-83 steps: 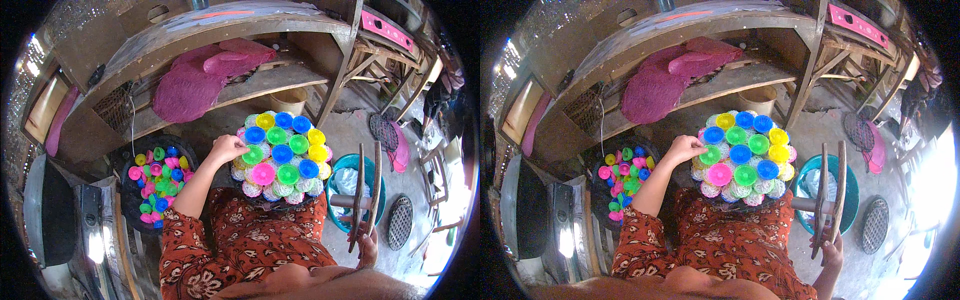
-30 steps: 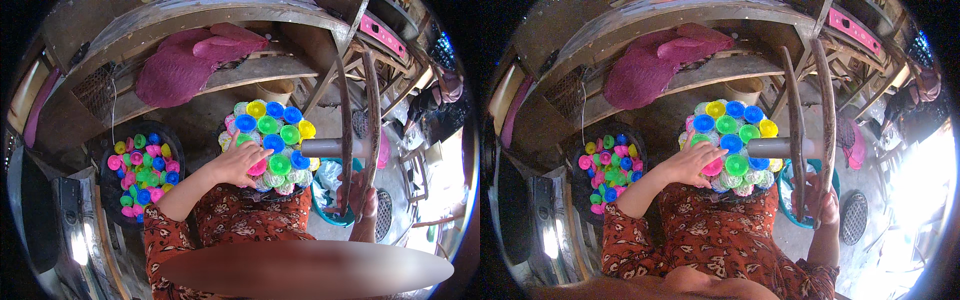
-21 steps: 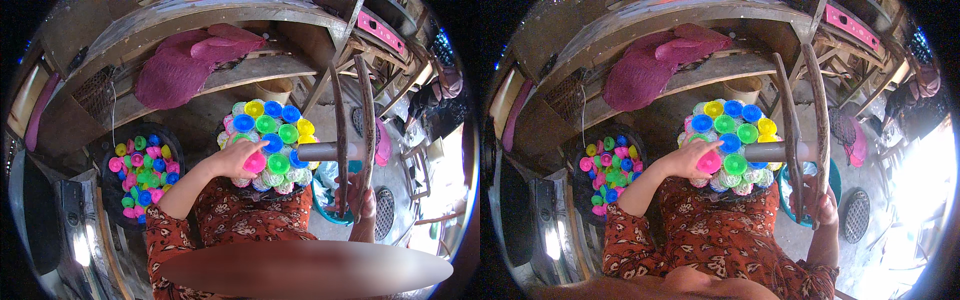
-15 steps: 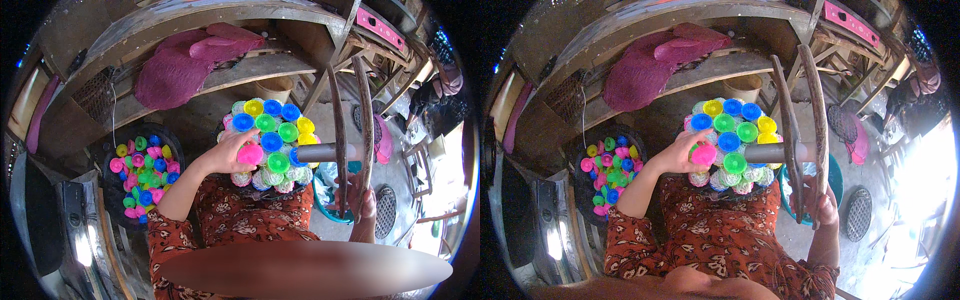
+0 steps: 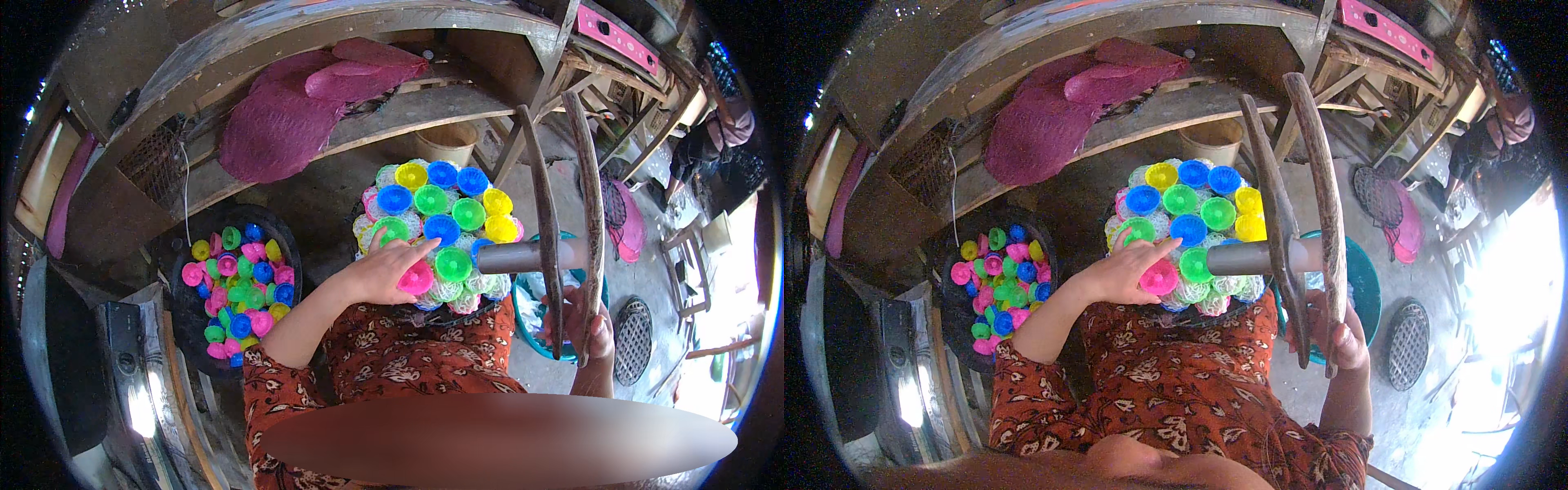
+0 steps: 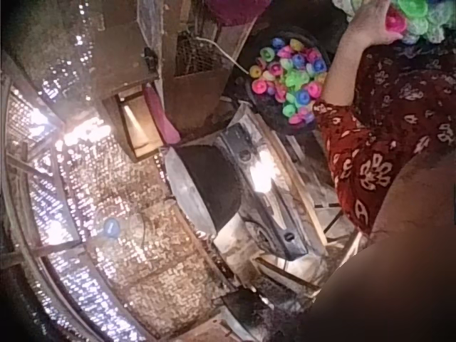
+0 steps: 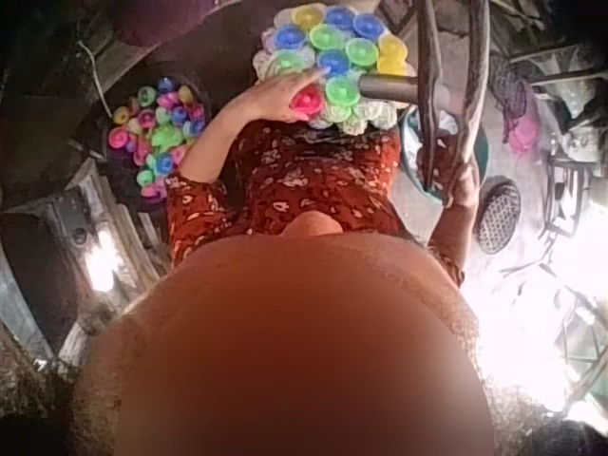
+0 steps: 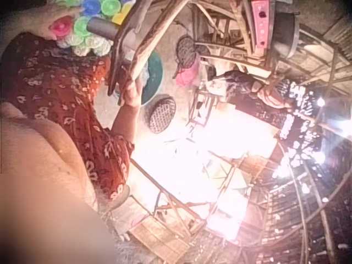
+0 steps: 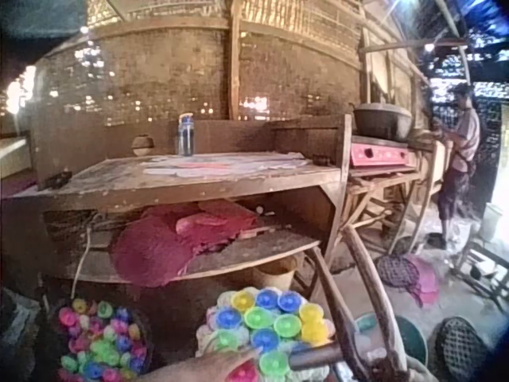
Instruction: The person uses a wooden mold to wrap white cotton candy around a central rod, then places colorful plastic caps onto the finished rolls. The process is repeated multiple times, with the person picking up cotton candy, wrapping it, and capping each roll.
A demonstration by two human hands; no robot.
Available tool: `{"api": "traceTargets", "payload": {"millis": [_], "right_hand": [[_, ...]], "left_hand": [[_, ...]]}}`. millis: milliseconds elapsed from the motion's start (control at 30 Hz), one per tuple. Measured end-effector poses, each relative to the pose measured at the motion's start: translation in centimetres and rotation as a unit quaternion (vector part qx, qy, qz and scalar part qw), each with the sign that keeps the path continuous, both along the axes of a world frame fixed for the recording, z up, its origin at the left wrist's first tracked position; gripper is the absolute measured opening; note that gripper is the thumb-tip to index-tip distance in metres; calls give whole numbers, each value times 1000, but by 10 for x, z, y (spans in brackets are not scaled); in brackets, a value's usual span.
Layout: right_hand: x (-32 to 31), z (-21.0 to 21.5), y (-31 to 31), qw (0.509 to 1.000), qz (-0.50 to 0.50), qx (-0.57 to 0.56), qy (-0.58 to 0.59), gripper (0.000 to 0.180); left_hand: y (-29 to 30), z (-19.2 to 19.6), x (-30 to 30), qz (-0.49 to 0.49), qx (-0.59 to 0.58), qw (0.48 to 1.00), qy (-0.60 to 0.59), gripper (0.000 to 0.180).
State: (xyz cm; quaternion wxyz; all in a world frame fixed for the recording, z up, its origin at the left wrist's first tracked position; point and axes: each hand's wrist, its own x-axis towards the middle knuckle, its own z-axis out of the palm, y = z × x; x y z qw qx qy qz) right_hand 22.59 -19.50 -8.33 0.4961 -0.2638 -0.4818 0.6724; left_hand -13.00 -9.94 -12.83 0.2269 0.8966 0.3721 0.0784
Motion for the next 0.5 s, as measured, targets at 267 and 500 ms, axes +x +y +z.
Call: {"api": "traceTargets", "payload": {"millis": [267,500], "right_hand": [[-1,1,-2,999,-15,-13,-26,80],[-7,-1,-3,999,9,-8,-39,75]], "left_hand": [[0,3,-3,9,15,1000,7,105],[0,2,-6,7,19,1000,5,107]]}}
